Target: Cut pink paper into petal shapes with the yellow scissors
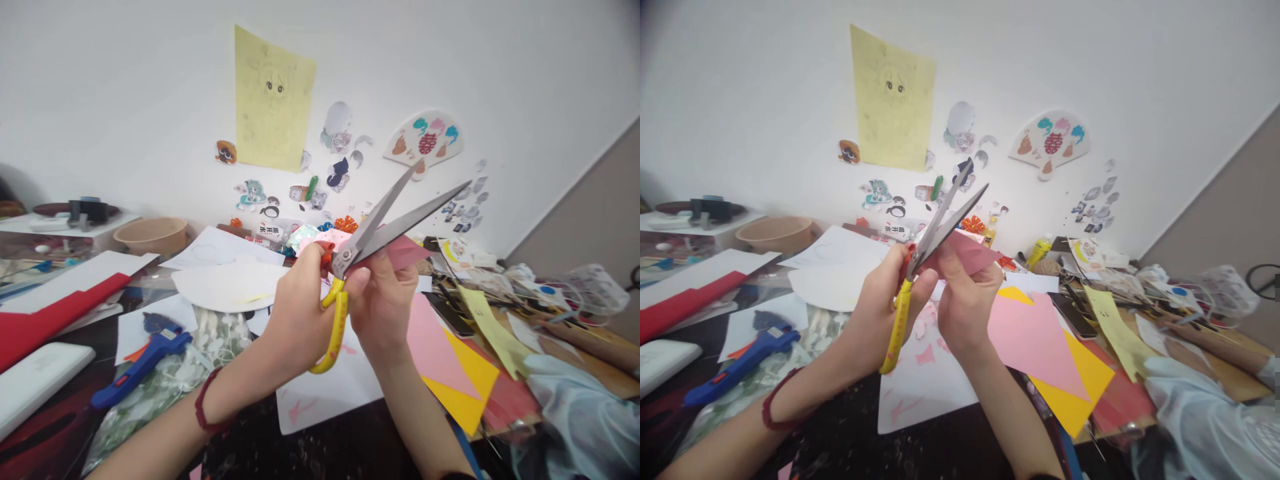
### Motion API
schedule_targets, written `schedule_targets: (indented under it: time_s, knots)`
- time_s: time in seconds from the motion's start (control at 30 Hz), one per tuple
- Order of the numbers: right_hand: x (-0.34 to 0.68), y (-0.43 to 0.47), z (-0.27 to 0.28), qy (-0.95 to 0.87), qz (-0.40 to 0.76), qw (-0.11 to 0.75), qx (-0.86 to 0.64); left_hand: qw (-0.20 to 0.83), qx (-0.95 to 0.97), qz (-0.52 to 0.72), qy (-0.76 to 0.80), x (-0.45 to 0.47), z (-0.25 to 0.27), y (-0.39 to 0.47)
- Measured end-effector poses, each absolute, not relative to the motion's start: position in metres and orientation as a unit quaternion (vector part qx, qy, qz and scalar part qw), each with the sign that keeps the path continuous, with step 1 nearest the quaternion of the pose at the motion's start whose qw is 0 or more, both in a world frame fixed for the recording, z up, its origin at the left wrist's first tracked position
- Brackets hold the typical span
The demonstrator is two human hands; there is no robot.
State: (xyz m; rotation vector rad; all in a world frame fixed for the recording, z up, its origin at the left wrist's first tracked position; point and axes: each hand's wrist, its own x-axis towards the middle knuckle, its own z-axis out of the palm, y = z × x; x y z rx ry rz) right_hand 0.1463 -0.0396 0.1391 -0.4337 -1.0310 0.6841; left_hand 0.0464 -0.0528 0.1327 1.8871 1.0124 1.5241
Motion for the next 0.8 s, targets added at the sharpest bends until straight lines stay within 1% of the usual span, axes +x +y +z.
schedule_targets:
  time_s: [0.13,0.33,0.6,0.67,0.8]
  knots:
    - [0.151,-0.035,0.14,-0.476,0.307,0.807,-0.169,0.24,0.705,0.547,0.382,0.044,0.134,-0.053]
    - [0.161,-0.028,0.143,-0.503,0.207,0.825,-0.154,0.207,0.722,0.523,0.402,0.041,0.14,-0.055]
    - [0.174,-0.03,0.151,-0.539,0.15,0.814,-0.156,0.134,0.73,0.507,0.438,0.033,0.144,-0.05]
    - [0.178,-0.03,0.153,-0.538,0.147,0.81,-0.182,0.139,0.728,0.495,0.455,0.03,0.144,-0.045]
    - [0.189,-0.023,0.156,-0.528,0.166,0.798,-0.24,0.184,0.723,0.481,0.46,0.022,0.142,-0.03]
